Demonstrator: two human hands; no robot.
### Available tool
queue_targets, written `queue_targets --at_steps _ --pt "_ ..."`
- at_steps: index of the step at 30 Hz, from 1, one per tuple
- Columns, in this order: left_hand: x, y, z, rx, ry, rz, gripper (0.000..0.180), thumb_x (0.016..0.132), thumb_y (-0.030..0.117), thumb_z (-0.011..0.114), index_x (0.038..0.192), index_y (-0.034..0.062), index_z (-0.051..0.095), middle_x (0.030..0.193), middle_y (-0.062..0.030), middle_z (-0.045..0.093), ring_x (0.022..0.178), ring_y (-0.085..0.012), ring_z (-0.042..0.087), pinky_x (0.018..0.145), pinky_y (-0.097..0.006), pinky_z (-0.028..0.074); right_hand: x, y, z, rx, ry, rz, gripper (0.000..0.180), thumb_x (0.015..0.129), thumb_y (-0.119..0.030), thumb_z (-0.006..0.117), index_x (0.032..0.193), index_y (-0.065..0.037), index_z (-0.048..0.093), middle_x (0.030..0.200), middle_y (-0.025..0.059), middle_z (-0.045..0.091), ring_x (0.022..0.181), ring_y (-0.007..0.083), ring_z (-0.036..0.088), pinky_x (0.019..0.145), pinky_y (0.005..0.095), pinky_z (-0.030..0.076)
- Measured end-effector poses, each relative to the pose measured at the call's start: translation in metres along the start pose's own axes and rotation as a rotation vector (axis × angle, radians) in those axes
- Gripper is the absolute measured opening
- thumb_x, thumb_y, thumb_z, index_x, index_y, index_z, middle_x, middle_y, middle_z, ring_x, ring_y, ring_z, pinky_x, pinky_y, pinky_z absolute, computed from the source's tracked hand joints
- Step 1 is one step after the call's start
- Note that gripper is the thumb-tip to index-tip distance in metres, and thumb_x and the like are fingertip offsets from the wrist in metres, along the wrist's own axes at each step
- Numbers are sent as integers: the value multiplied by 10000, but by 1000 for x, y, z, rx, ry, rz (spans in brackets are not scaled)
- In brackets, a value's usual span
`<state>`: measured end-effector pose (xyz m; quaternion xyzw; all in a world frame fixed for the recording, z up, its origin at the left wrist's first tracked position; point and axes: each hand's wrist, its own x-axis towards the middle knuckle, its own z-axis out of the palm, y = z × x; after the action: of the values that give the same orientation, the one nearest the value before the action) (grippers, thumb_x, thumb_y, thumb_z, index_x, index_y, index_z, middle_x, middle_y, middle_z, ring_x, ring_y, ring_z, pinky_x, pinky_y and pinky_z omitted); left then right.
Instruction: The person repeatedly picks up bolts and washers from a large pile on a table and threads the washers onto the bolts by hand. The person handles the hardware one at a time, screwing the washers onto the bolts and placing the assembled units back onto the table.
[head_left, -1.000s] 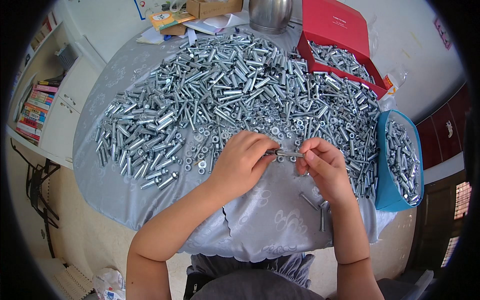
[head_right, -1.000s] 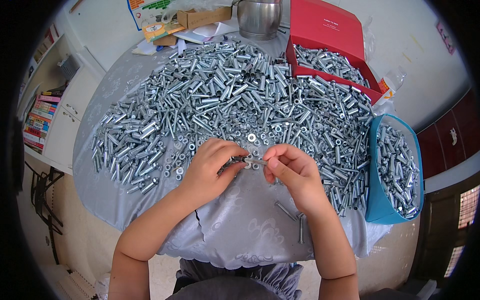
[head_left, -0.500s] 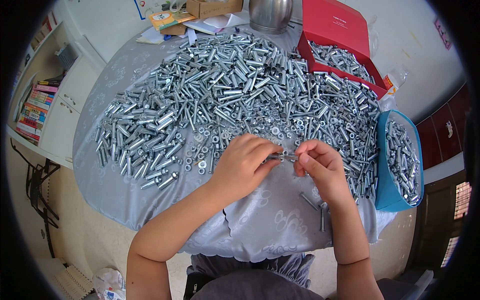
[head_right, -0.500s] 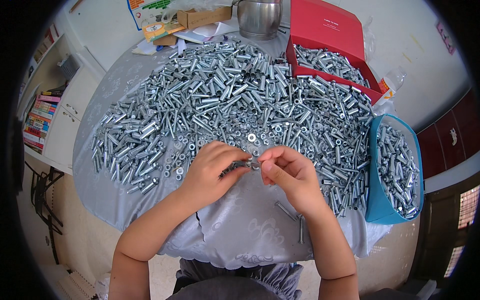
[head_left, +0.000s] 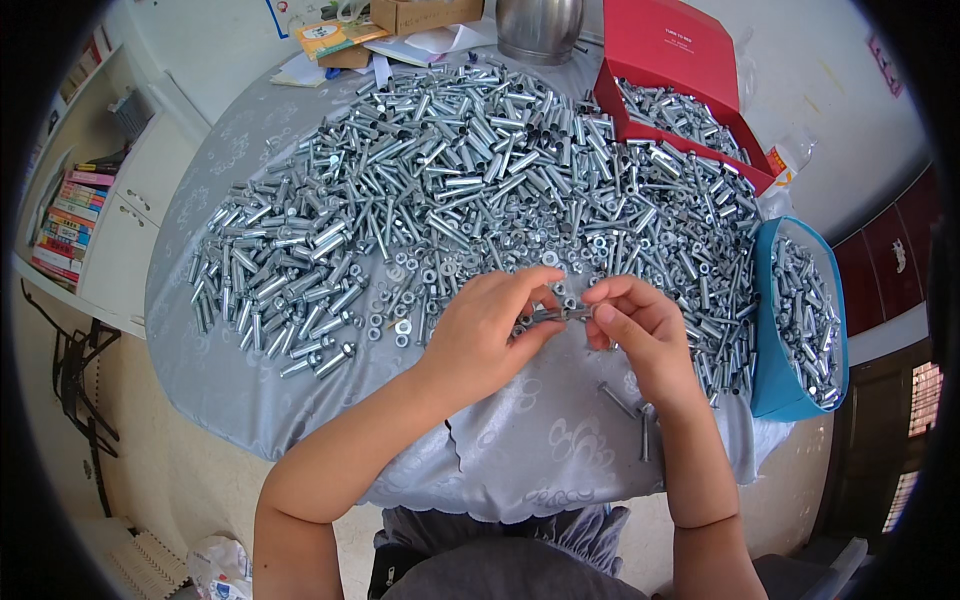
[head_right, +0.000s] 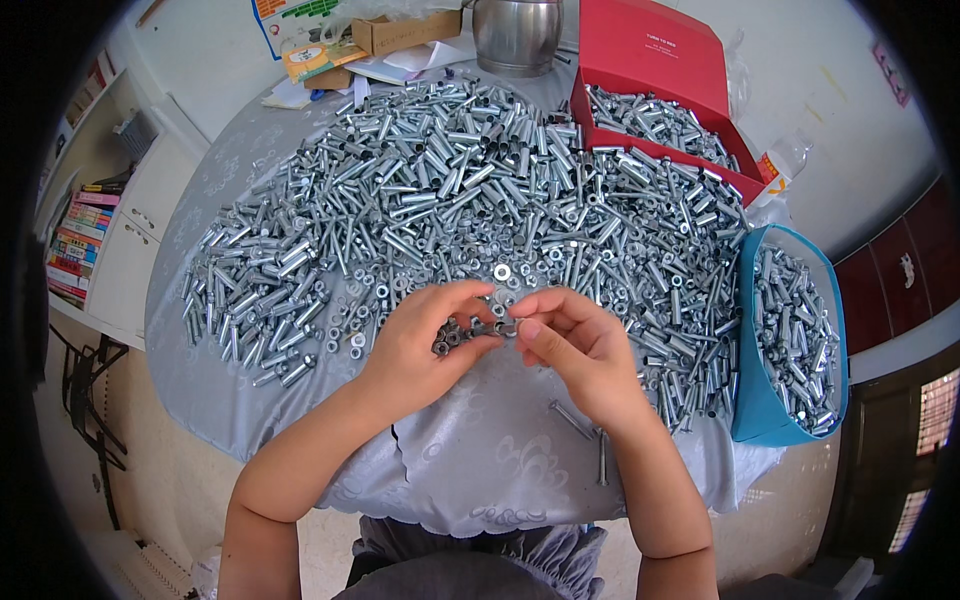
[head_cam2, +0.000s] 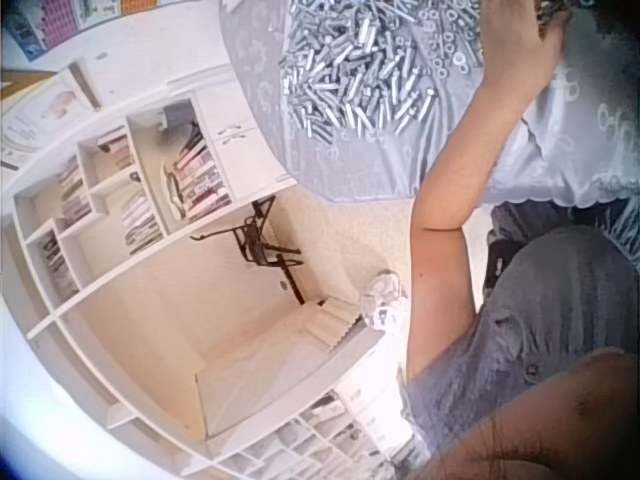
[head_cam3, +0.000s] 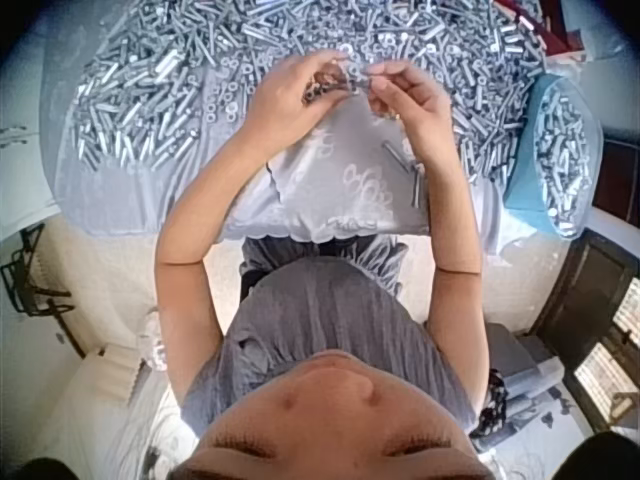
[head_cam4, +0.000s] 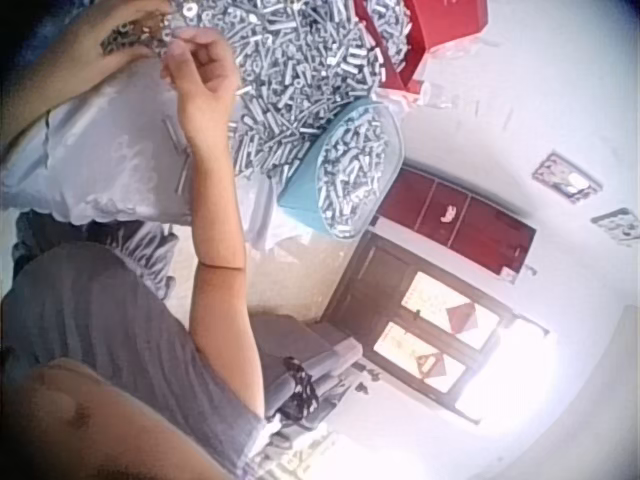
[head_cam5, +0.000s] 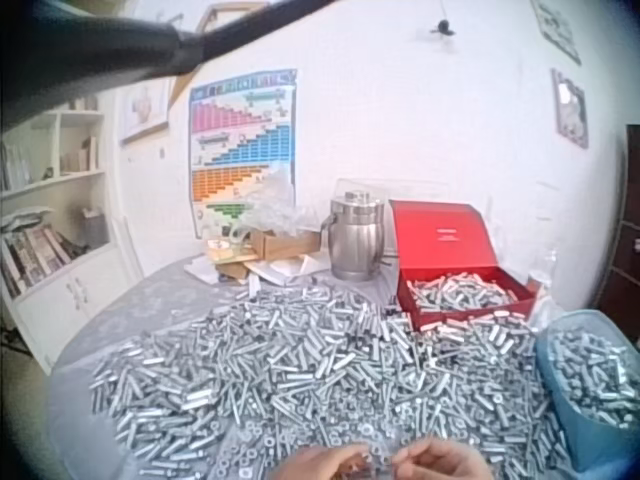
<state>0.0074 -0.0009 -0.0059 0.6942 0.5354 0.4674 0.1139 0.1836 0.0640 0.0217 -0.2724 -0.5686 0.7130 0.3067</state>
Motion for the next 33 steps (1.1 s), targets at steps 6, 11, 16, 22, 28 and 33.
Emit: queue_targets --at_steps 6,11,16,22,28,33 --pt "0 3 -1 -72 -13 -63 434 695 78 680 1089 91 500 817 -30 608 717 -188 557 668 -314 434 -1 1 2 -18 -25 -7 130 834 -37 563 956 8 560 842 33 571 737 86 531 656 215 436" --pt "-1 2 0 -44 -6 0 446 671 48 700 1077 94 522 834 -32 609 696 -156 550 656 -282 443 0 10 3 -79 -27 -12 156 827 -42 578 970 6 542 847 27 566 737 78 524 651 209 430" --pt "2 7 -6 -8 -32 4 418 699 40 670 1095 102 551 843 -38 606 709 -155 549 668 -279 436 1 8 4 -122 119 -31 134 832 -56 571 952 -9 534 824 9 558 717 63 509 621 195 410" --pt "6 -5 -14 -488 159 -234 282 814 93 599 1094 56 581 908 -55 624 799 -116 568 723 -249 443 8 16 -4 -648 264 -240 80 787 -49 600 861 -19 590 775 24 566 688 122 525 607 243 413" --pt "13 -7 -24 -934 269 -547 279 856 131 569 1085 -27 555 920 -76 622 794 -84 568 729 -189 449 11 19 2 -1177 88 -521 169 704 -77 654 871 -96 668 819 56 551 768 240 519 677 324 435" --pt "11 -12 -25 -1126 211 -743 324 850 160 578 1115 -20 535 903 -65 616 761 -96 553 760 -253 455 13 25 2 -1320 36 -573 238 683 -117 668 919 -142 679 896 49 540 834 235 508 720 341 433"
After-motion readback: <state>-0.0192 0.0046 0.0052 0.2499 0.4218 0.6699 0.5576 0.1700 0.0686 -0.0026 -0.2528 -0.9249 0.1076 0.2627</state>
